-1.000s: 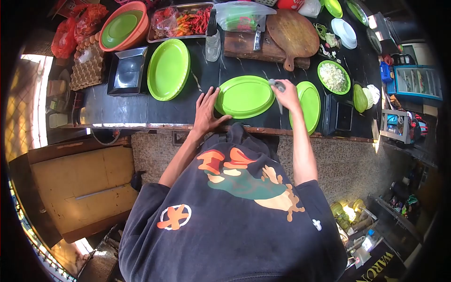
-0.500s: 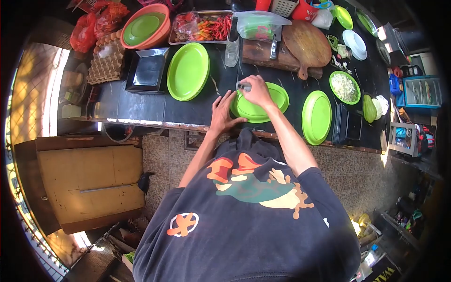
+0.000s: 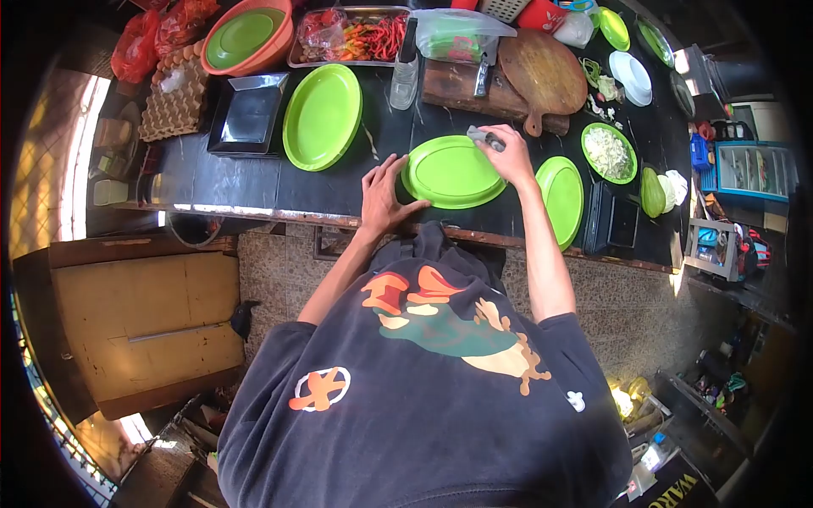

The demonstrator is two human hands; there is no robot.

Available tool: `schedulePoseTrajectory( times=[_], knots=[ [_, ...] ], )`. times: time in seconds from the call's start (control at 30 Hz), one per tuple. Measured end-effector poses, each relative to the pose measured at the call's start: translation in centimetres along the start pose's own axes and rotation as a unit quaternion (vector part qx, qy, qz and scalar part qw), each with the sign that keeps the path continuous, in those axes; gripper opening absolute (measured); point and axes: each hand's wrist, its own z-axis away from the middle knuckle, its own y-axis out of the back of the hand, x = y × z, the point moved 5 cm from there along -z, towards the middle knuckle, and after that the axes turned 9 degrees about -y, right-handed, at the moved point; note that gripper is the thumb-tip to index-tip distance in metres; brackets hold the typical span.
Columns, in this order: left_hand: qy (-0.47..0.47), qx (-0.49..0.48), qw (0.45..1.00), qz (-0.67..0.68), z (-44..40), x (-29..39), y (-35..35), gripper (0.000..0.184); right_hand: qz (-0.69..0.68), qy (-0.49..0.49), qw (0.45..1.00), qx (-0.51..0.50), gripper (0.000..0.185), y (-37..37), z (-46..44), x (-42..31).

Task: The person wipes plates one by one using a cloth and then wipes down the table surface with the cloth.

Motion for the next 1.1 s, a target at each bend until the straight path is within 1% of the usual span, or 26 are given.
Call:
schedulePoseTrajectory(
  times=[0.03, 0.1, 0.17, 0.23, 0.27, 0.3, 0.37, 0.4, 0.43, 0.47, 0.5, 0.57, 0.6, 0.63, 0.67, 0.7, 0.73, 0.77, 0.83, 0.9, 0.93, 0.97, 1.0, 1.03, 1.07, 1.1],
  knots=[
    [0.007, -0.010, 1.000, -0.018, -0.2, 0.1, -0.1, 0.106, 0.002, -0.001, 1.000, -0.002, 0.031, -0.5, -0.1, 0.7],
    [0.005, -0.016, 1.000, -0.020, -0.4, -0.1, 0.1, 0.106, 0.052, -0.011, 0.998, -0.029, 0.029, -2.2, -0.4, -0.4],
    [0.011, -0.015, 0.999, -0.027, -0.2, 0.0, -0.1, 0.105, 0.042, 0.035, 0.996, -0.064, 0.024, -4.1, -0.5, -2.9],
    [0.002, -0.004, 0.999, -0.039, -0.2, 0.0, -0.2, 0.111, 0.042, 0.076, 0.992, -0.096, 0.023, -7.6, 0.1, -5.6],
    [0.010, 0.006, 0.999, -0.041, 0.0, -0.3, -0.2, 0.111, 0.026, 0.086, 0.991, -0.099, 0.024, -9.5, 0.6, -6.6],
    [0.029, 0.005, 0.999, -0.018, 0.1, -0.8, -0.5, 0.113, 0.013, 0.086, 0.988, -0.124, 0.023, -10.9, 1.4, -8.0],
    [0.049, 0.001, 0.999, 0.005, 0.7, -1.5, -0.9, 0.116, 0.039, 0.065, 0.992, -0.102, 0.025, -12.5, 3.1, -9.5],
    [0.062, -0.003, 0.998, 0.015, 0.9, -1.8, -1.2, 0.118, 0.038, 0.065, 0.992, -0.102, 0.025, -12.5, 4.3, -9.6],
    [0.074, -0.005, 0.997, 0.027, 0.9, -2.1, -1.5, 0.121, 0.025, 0.064, 0.995, -0.078, 0.026, -12.0, 5.1, -9.6],
    [0.062, 0.007, 0.998, 0.026, 0.8, -1.9, -1.4, 0.123, 0.011, 0.064, 0.996, -0.053, 0.028, -11.5, 5.4, -9.7],
    [0.062, 0.008, 0.998, 0.026, 0.7, -2.0, -1.4, 0.123, 0.012, 0.064, 0.996, -0.053, 0.028, -10.9, 5.3, -9.6],
    [0.028, 0.018, 0.999, -0.025, 0.7, -1.3, -1.0, 0.119, -0.104, -0.048, 0.980, -0.160, 0.032, -9.0, 4.8, -7.6],
    [0.028, 0.018, 0.999, -0.024, 0.4, -1.0, -0.7, 0.119, -0.111, -0.083, 0.979, -0.150, 0.037, -7.5, 4.2, -6.5],
    [0.021, 0.012, 0.999, -0.033, 0.1, -0.6, -0.4, 0.118, -0.116, -0.052, 0.988, -0.082, 0.033, -5.8, 3.5, -5.4],
    [0.015, 0.005, 0.999, -0.043, 0.0, -0.2, -0.2, 0.117, -0.085, -0.008, 0.996, -0.010, 0.032, -2.9, 2.9, -5.8],
    [0.017, 0.003, 0.999, -0.045, -0.1, -0.1, -0.1, 0.117, -0.032, -0.033, 0.998, 0.044, 0.030, -1.1, 2.6, -4.5],
    [0.022, -0.003, 0.999, -0.045, -0.2, 0.0, -0.1, 0.113, -0.017, -0.024, 0.996, 0.081, 0.032, 0.0, 2.1, -3.0],
    [0.025, -0.008, 0.999, -0.044, -0.3, 0.0, -0.2, 0.109, -0.006, -0.069, 0.993, 0.099, 0.031, 0.4, 2.0, -0.9],
    [0.029, -0.015, 0.998, -0.047, -0.4, 0.2, -0.3, 0.108, 0.011, -0.096, 0.988, 0.117, 0.034, -0.7, 2.3, 2.4],
    [0.022, -0.017, 0.998, -0.052, -0.6, 0.5, 0.0, 0.107, 0.047, -0.028, 0.988, 0.146, 0.039, -2.2, 3.9, 0.3],
    [0.020, -0.021, 0.998, -0.050, -0.5, 0.6, -0.1, 0.107, 0.042, -0.021, 0.991, 0.128, 0.046, -3.2, 4.6, -0.8],
    [0.027, -0.024, 0.998, -0.058, -0.5, 0.6, -0.2, 0.107, 0.028, -0.004, 0.994, 0.109, 0.047, -4.6, 5.4, -1.5],
    [0.032, -0.026, 0.997, -0.066, -0.6, 0.5, -0.2, 0.107, -0.020, 0.014, 0.998, 0.062, 0.050, -6.0, 6.3, -3.0],
    [0.026, -0.030, 0.997, -0.065, -0.5, 0.3, -0.4, 0.107, -0.011, 0.073, 0.997, 0.020, 0.050, -7.4, 7.1, -4.3],
    [0.021, -0.025, 0.997, -0.065, -0.3, 0.0, -0.6, 0.104, -0.018, 0.039, 0.999, -0.001, 0.051, -7.9, 8.1, -6.2],
    [0.017, -0.020, 0.998, -0.063, -0.4, 0.0, -0.5, 0.101, -0.036, 0.027, 0.999, -0.031, 0.052, -8.5, 8.7, -6.6]
  ],
)
